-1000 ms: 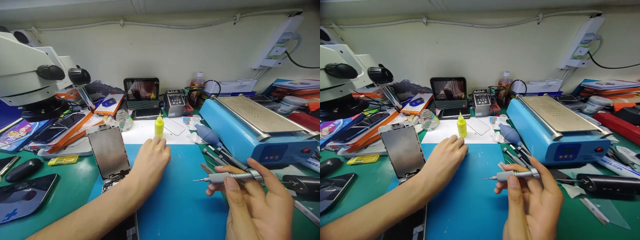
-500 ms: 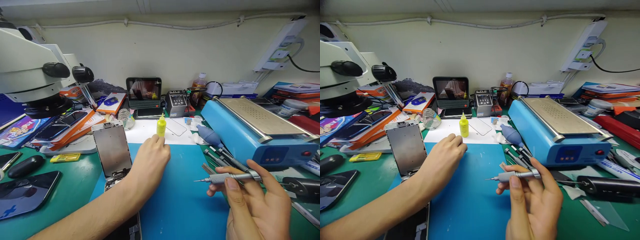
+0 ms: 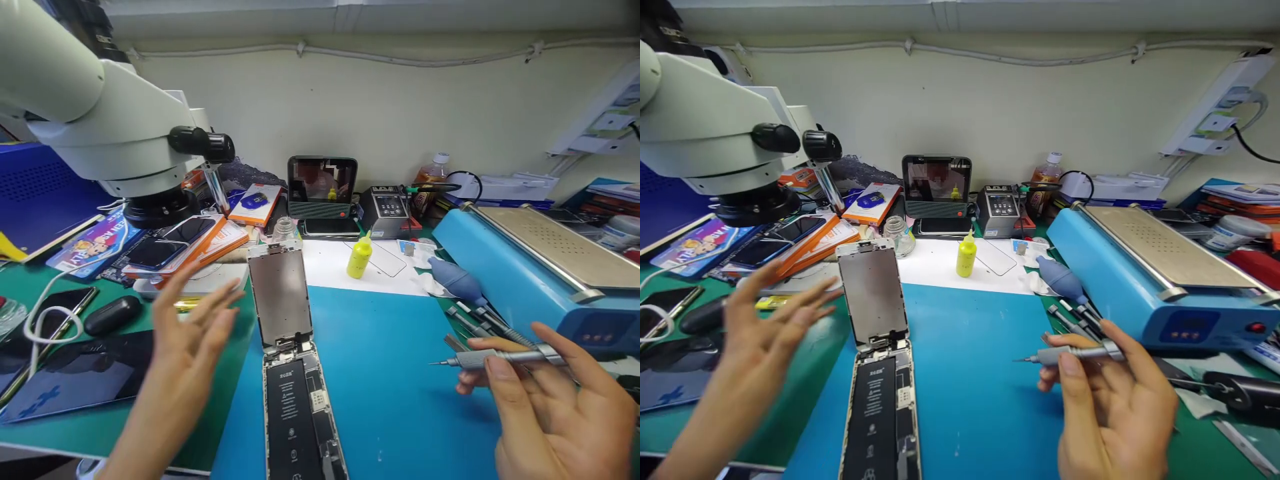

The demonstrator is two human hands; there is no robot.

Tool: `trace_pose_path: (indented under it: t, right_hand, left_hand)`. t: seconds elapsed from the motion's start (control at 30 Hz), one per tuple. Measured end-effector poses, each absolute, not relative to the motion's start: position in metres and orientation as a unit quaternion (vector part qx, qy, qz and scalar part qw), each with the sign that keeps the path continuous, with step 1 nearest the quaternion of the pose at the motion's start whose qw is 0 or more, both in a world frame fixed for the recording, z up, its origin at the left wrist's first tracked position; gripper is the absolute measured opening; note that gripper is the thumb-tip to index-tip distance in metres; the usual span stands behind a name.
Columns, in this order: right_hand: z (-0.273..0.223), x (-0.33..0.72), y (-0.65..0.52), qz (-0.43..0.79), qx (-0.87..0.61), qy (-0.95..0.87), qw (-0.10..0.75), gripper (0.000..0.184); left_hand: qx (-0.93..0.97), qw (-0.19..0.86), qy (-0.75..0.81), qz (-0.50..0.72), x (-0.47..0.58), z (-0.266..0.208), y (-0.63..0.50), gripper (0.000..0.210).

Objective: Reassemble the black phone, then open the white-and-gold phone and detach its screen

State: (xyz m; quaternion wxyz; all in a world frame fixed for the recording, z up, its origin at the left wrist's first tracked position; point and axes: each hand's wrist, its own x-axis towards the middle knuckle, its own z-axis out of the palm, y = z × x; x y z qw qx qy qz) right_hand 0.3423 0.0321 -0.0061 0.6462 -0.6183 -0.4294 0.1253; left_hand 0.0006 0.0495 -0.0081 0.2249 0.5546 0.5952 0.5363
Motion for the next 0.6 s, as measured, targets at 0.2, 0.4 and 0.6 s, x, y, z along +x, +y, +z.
trace_pose_path:
  t: [0.2, 0.4, 0.6]
  right_hand:
    - [0.007, 0.308, 0.017, 0.122, -0.582, -0.475, 0.649, 0.057]
    - [-0.004, 0.255, 0.017, 0.175, -0.506, -0.605, 0.59, 0.053]
    - [-0.026, 0.234, 0.031, 0.116, -0.487, -0.693, 0.519, 0.064]
  left_hand:
    - [0.583, 0.346, 0.509, 0.531, 0.025, -0.036, 0.053, 0.087]
    - [0.678, 0.257, 0.526, 0.445, 0.026, -0.034, 0.046, 0.049]
    - [0.715, 0.256, 0.499, 0.417, 0.024, -0.03, 0.048, 0.044]
